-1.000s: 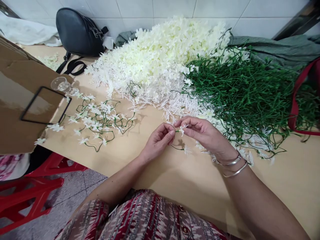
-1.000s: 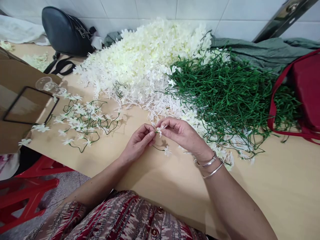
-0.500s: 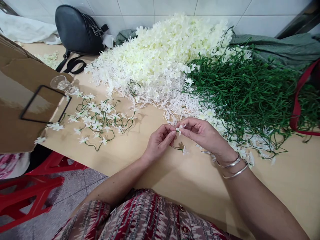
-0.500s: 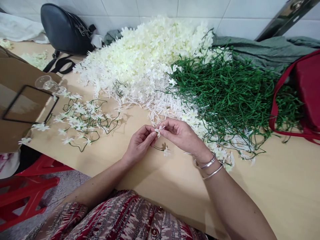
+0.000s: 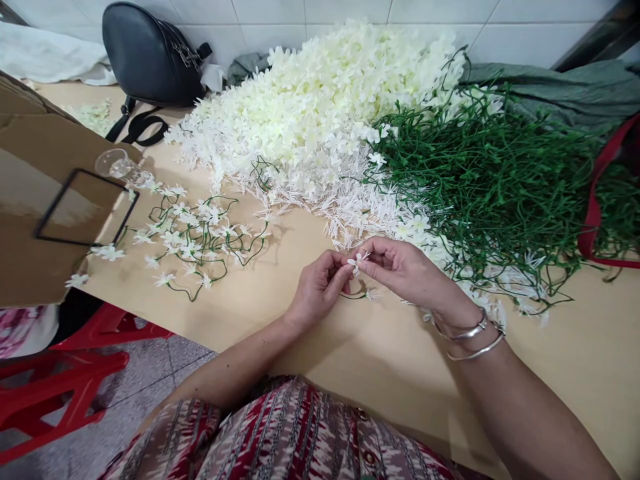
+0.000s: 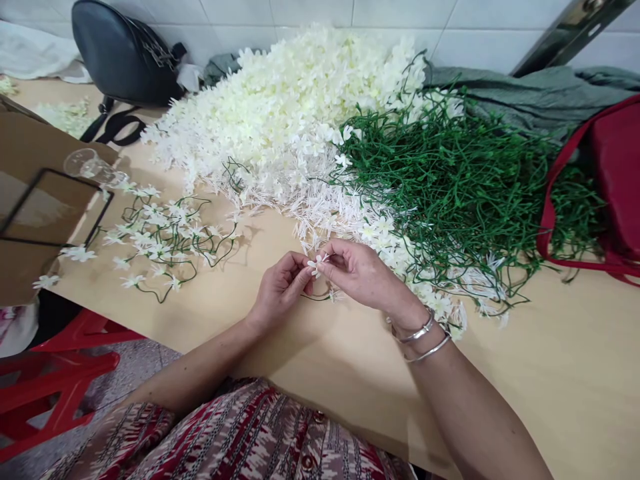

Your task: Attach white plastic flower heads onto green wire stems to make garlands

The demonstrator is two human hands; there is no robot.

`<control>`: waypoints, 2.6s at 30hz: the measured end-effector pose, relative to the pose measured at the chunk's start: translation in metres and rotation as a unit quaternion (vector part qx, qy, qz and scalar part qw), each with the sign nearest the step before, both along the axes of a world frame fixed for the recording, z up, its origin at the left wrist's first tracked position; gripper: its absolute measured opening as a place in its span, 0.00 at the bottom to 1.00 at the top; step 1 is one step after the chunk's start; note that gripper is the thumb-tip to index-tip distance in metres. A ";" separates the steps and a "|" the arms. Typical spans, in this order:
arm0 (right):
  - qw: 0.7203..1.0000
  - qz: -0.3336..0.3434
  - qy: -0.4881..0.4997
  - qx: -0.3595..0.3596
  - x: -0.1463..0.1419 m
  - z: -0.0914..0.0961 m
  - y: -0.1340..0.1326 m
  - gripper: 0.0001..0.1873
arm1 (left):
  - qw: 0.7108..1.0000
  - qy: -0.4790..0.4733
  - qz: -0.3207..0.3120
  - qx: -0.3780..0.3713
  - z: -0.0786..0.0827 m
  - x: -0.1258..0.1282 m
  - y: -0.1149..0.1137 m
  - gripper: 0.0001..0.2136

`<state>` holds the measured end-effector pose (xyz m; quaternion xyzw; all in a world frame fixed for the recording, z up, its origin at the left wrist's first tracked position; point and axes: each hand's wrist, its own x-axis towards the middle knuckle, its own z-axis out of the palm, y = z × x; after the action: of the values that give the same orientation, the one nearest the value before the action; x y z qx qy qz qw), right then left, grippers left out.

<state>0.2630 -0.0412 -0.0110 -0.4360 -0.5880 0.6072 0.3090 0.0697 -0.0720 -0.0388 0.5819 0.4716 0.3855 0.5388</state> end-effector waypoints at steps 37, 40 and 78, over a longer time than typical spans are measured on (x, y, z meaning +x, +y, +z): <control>0.988 -0.057 0.131 -0.061 -0.003 -0.018 0.006 0.14 | 0.999 -0.041 -0.013 -0.002 0.012 0.002 0.005 0.21; 0.986 -0.055 0.146 -0.062 -0.006 -0.017 0.005 0.14 | 0.998 -0.055 -0.011 -0.007 0.010 0.002 0.005 0.20; 0.954 -0.124 0.248 -0.119 -0.012 -0.033 0.006 0.16 | 0.928 -0.320 0.089 -0.168 0.007 -0.002 0.014 0.18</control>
<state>0.2510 -0.0354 -0.0440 -0.3747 -0.3581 0.7187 0.4634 0.0677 -0.0576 -0.0323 0.2839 0.3816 0.5125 0.7149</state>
